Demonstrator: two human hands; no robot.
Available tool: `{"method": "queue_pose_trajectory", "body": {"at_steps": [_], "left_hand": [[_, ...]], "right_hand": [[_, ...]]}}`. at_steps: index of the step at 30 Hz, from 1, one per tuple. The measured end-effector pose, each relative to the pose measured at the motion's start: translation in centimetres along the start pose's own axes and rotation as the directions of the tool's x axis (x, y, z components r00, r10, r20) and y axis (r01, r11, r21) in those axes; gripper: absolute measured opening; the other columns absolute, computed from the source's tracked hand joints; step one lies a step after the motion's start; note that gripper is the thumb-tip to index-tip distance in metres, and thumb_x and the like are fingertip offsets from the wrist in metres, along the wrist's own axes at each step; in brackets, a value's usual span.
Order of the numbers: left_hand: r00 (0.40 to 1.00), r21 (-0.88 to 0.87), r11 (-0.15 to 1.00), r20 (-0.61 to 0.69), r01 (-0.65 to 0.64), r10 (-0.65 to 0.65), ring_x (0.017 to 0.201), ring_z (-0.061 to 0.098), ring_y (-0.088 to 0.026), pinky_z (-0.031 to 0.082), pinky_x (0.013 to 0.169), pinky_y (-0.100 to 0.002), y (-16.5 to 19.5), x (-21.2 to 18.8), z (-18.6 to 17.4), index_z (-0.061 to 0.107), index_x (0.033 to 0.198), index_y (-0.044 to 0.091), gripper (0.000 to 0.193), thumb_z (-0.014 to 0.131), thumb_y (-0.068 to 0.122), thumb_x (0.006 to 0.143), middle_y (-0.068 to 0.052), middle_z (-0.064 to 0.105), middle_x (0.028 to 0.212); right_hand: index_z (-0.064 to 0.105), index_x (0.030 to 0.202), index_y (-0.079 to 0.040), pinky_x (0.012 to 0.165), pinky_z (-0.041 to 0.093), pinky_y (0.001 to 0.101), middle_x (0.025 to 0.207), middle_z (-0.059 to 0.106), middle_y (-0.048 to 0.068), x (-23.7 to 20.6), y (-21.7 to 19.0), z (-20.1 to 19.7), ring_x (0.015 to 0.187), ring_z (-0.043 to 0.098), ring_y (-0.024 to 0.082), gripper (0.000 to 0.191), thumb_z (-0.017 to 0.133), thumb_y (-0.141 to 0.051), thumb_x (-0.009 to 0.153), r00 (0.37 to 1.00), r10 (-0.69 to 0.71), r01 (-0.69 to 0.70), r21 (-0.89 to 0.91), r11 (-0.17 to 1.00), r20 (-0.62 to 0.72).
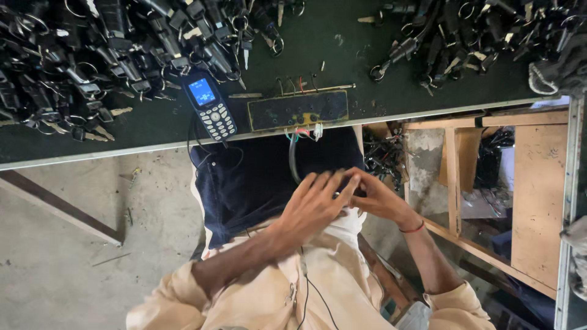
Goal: The person sits at a workbench covered with piles of black DC power connectors and tests them one at a time. They pick a connector, attach its wires to a test board, press buttons on a mobile phone used as a tester, then place the connector back on the table and reach for the next one.
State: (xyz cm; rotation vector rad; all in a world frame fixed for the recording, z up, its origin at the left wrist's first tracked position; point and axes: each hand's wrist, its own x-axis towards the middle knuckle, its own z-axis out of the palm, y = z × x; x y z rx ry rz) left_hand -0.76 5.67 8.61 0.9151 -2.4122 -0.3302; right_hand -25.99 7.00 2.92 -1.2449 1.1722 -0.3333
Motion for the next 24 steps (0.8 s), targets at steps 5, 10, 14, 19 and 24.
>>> {"method": "queue_pose_trajectory", "body": {"at_steps": [5, 10, 14, 19, 24], "left_hand": [[0.986, 0.057, 0.996, 0.154, -0.069, 0.059, 0.088, 0.063, -0.019, 0.042, 0.082, -0.038, -0.9, -0.5, 2.7, 0.064, 0.127, 0.0, 0.045, 0.068, 0.021, 0.087, -0.006, 0.064, 0.1], [0.987, 0.013, 0.999, 0.157, -0.032, 0.029, 0.087, 0.063, -0.02, 0.042, 0.085, -0.038, -1.0, -0.9, 4.2, 0.064, 0.117, 0.001, 0.033, 0.069, 0.023, 0.092, -0.007, 0.062, 0.091], [0.993, -0.204, 0.979, 0.122, 0.025, 0.0, 0.088, 0.064, -0.021, 0.04, 0.082, -0.037, -2.0, -0.6, 4.5, 0.063, 0.118, 0.001, 0.035, 0.069, 0.025, 0.094, -0.008, 0.063, 0.094], [0.999, -0.361, 0.933, 0.045, 0.014, 0.003, 0.089, 0.065, -0.021, 0.039, 0.08, -0.038, -2.5, 0.0, 3.4, 0.061, 0.122, 0.003, 0.038, 0.07, 0.026, 0.093, -0.007, 0.065, 0.097], [0.988, -0.411, 0.901, -0.002, 0.14, -0.155, 0.094, 0.065, -0.023, 0.042, 0.082, -0.039, -2.4, 0.8, 1.9, 0.061, 0.122, 0.007, 0.035, 0.072, 0.023, 0.093, -0.005, 0.065, 0.098]], "right_hand": [[0.05, 0.141, -0.004, 0.089, 0.057, 0.0289, 0.124, 0.069, 0.004, -1.3, -1.8, -1.8, 0.106, 0.071, 0.01, 0.044, 0.061, -0.013, 0.099, 0.982, 0.037, -0.1, 0.339, 0.935, 0.188], [0.061, 0.118, -0.004, 0.06, 0.055, 0.0322, 0.075, 0.074, 0.01, -1.3, -2.1, -1.7, 0.066, 0.07, 0.019, 0.022, 0.061, -0.013, 0.099, 0.96, 0.271, -0.258, -0.147, 0.955, 0.074], [0.056, 0.101, -0.005, 0.061, 0.057, 0.0328, 0.071, 0.074, 0.009, -1.6, -2.2, 0.0, 0.068, 0.077, 0.018, 0.015, 0.066, -0.015, 0.095, 0.996, 0.035, -0.069, -0.452, 0.89, -0.085], [0.064, 0.101, -0.014, 0.066, 0.052, 0.0461, 0.076, 0.069, 0.011, -3.1, -5.0, -1.7, 0.077, 0.066, 0.033, 0.018, 0.071, -0.023, 0.088, 0.975, -0.203, 0.028, -0.857, 0.514, -0.089], [0.051, 0.13, -0.009, 0.072, 0.05, 0.0392, 0.087, 0.058, 0.011, -8.5, -9.2, -8.1, 0.079, 0.059, 0.026, 0.031, 0.065, -0.012, 0.103, 0.836, -0.264, 0.03, -0.44, 0.897, -0.481]]}}
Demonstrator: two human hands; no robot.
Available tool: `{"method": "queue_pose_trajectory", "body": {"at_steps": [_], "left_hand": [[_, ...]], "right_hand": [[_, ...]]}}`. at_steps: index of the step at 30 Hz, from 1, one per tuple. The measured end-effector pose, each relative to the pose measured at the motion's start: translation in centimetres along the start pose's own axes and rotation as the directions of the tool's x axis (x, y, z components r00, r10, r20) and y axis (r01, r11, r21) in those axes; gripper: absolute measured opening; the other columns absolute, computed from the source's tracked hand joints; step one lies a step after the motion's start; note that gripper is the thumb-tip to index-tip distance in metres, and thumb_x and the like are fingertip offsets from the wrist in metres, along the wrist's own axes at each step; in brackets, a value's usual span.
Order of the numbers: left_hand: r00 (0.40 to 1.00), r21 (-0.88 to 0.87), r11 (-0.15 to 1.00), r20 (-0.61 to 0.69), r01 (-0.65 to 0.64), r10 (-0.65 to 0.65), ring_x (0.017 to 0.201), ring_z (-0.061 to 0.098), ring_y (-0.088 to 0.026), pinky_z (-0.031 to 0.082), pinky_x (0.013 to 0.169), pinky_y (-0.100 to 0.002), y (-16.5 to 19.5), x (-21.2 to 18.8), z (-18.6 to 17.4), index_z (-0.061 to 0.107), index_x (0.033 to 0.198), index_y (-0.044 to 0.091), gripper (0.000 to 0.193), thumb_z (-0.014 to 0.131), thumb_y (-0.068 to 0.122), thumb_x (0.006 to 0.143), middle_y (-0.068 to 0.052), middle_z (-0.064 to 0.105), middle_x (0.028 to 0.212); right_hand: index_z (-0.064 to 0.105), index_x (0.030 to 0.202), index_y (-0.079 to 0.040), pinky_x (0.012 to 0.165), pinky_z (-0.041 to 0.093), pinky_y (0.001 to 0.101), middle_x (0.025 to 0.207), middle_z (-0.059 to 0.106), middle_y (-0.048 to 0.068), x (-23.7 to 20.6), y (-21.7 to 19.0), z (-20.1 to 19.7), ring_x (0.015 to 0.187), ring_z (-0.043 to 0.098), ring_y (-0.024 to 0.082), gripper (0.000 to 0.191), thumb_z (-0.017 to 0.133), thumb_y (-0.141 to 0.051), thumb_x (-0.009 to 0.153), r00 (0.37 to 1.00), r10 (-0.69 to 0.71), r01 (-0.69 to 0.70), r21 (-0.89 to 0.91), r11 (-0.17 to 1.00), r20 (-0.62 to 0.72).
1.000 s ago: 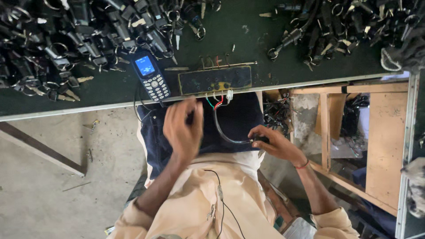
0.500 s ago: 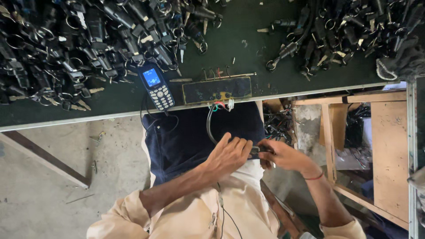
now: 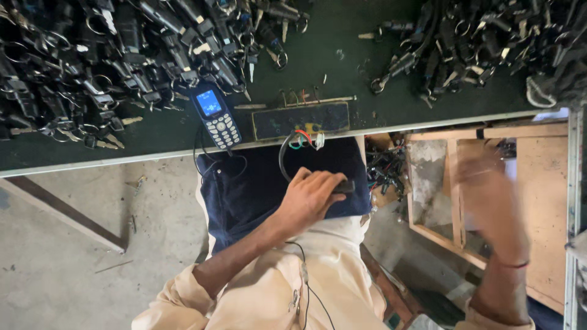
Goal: The person sits at a workbench covered with piles of black DC power connectors and tests them one at a time. They pick a connector, attach its wires to a test board, press buttons on a mobile phone used as a tester, then place the connector back on the table and reach for the next one.
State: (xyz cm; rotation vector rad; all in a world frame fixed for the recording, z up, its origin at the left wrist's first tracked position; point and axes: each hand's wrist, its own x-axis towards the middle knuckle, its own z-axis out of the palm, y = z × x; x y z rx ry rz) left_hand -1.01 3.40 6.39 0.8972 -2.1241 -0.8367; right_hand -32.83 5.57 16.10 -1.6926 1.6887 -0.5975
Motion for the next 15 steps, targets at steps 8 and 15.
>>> {"method": "queue_pose_trajectory", "body": {"at_steps": [8, 15], "left_hand": [[0.996, -0.257, 0.965, -0.04, 0.062, -0.074, 0.093, 0.06, -0.031, 0.043, 0.085, -0.04, 1.5, 0.5, -0.5, 0.054, 0.131, 0.003, 0.04, 0.071, 0.011, 0.095, -0.012, 0.061, 0.108], [0.995, -0.14, 0.987, -0.052, 0.077, -0.085, 0.089, 0.059, -0.028, 0.042, 0.081, -0.039, 1.2, 0.1, -1.5, 0.054, 0.132, 0.003, 0.043, 0.072, 0.015, 0.096, -0.01, 0.061, 0.106]], "right_hand": [[0.028, 0.161, -0.005, 0.104, 0.058, 0.0405, 0.122, 0.068, 0.017, 1.4, -5.3, 11.0, 0.111, 0.07, 0.024, 0.059, 0.061, -0.017, 0.114, 0.961, -0.028, 0.236, 0.764, 0.6, -0.275], [0.023, 0.162, -0.003, 0.11, 0.057, 0.0403, 0.13, 0.068, 0.022, 2.3, -8.2, 11.8, 0.113, 0.071, 0.026, 0.049, 0.045, -0.009, 0.119, 0.966, -0.149, 0.238, 0.508, 0.828, -0.21]]}}
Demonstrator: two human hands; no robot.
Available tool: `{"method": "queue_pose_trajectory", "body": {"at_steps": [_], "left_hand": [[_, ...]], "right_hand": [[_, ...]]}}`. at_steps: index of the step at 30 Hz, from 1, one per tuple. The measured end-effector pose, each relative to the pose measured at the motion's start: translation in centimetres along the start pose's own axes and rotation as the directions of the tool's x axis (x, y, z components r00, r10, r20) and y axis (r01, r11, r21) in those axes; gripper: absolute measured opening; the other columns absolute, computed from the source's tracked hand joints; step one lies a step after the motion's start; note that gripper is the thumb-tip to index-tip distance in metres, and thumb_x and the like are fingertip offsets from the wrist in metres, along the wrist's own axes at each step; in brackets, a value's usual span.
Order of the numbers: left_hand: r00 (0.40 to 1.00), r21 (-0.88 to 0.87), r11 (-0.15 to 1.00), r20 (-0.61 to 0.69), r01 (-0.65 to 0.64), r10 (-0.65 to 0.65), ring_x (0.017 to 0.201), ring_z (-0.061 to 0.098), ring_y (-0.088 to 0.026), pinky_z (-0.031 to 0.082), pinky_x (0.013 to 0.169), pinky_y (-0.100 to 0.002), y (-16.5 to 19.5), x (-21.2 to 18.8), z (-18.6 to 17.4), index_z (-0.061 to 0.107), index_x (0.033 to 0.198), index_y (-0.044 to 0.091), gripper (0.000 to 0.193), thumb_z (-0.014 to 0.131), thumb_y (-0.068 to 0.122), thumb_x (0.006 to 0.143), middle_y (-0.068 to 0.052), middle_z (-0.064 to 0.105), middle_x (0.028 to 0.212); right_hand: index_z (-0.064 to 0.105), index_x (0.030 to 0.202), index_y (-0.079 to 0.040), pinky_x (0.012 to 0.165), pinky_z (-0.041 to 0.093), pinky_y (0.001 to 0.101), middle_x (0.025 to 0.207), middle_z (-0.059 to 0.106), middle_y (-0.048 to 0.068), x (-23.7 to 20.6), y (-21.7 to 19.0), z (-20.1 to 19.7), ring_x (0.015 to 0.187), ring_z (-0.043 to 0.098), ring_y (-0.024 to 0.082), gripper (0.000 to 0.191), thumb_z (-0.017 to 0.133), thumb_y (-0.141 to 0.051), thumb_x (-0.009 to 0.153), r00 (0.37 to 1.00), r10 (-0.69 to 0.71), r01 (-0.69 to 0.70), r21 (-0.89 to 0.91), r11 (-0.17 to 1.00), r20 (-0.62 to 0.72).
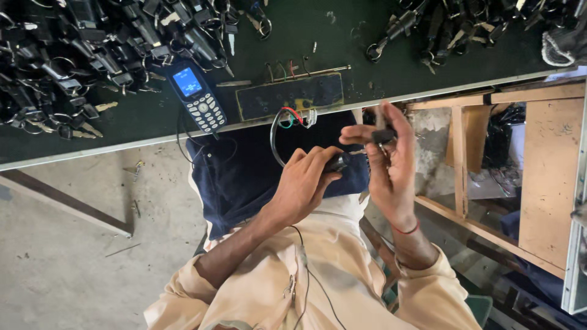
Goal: The person sits at a workbench covered with piles of black DC power connectors and tests them one at a time. They pick a connector, attach its wires to a test board, press buttons on a mobile phone used as a tester, then place the connector back on the table and reach for the next one.
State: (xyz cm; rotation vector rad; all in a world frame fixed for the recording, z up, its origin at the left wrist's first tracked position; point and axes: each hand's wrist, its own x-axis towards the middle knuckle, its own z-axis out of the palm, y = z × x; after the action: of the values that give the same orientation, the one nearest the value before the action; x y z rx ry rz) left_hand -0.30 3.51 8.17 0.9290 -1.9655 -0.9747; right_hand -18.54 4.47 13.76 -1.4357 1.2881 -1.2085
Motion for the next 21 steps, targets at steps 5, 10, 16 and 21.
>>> {"method": "queue_pose_trajectory", "body": {"at_steps": [5, 10, 16, 21], "left_hand": [[0.999, 0.092, 0.995, -0.02, -0.023, 0.025, 0.089, 0.06, -0.026, 0.041, 0.08, -0.038, 0.2, -0.1, 0.2, 0.055, 0.132, 0.004, 0.042, 0.072, 0.018, 0.096, -0.008, 0.063, 0.108], [0.997, 0.144, 0.988, -0.056, -0.047, 0.055, 0.091, 0.063, -0.023, 0.041, 0.078, -0.037, 0.2, 0.0, 0.0, 0.056, 0.133, 0.006, 0.042, 0.072, 0.019, 0.096, -0.006, 0.064, 0.109], [0.996, 0.134, 0.987, 0.0, -0.085, 0.086, 0.087, 0.061, -0.025, 0.042, 0.079, -0.039, -0.5, -0.4, 0.4, 0.058, 0.129, 0.001, 0.041, 0.074, 0.017, 0.095, -0.009, 0.064, 0.107], [0.987, 0.287, 0.951, -0.08, -0.111, 0.139, 0.089, 0.062, -0.023, 0.042, 0.079, -0.039, -1.1, -1.1, 2.1, 0.058, 0.131, 0.002, 0.04, 0.069, 0.011, 0.093, -0.009, 0.062, 0.109]], "right_hand": [[0.025, 0.159, -0.001, 0.111, 0.056, 0.0405, 0.133, 0.067, 0.023, -0.2, -0.5, 0.0, 0.121, 0.072, 0.029, 0.045, 0.042, -0.007, 0.118, 1.0, 0.019, -0.019, -0.021, 1.0, 0.015], [0.03, 0.157, 0.001, 0.114, 0.055, 0.0408, 0.137, 0.065, 0.024, -1.2, 0.1, 1.1, 0.125, 0.07, 0.03, 0.042, 0.044, -0.009, 0.118, 0.996, 0.035, -0.035, -0.004, 0.999, -0.082], [0.033, 0.153, 0.002, 0.111, 0.054, 0.0378, 0.139, 0.064, 0.023, -1.6, 0.8, 3.2, 0.127, 0.068, 0.027, 0.042, 0.043, -0.007, 0.113, 0.991, 0.095, -0.094, 0.015, 0.995, -0.094], [0.04, 0.148, 0.004, 0.105, 0.054, 0.0328, 0.133, 0.069, 0.019, -2.4, 3.1, 3.8, 0.122, 0.07, 0.023, 0.038, 0.04, 0.003, 0.11, 0.965, 0.192, -0.197, -0.007, 0.98, -0.177]]}}
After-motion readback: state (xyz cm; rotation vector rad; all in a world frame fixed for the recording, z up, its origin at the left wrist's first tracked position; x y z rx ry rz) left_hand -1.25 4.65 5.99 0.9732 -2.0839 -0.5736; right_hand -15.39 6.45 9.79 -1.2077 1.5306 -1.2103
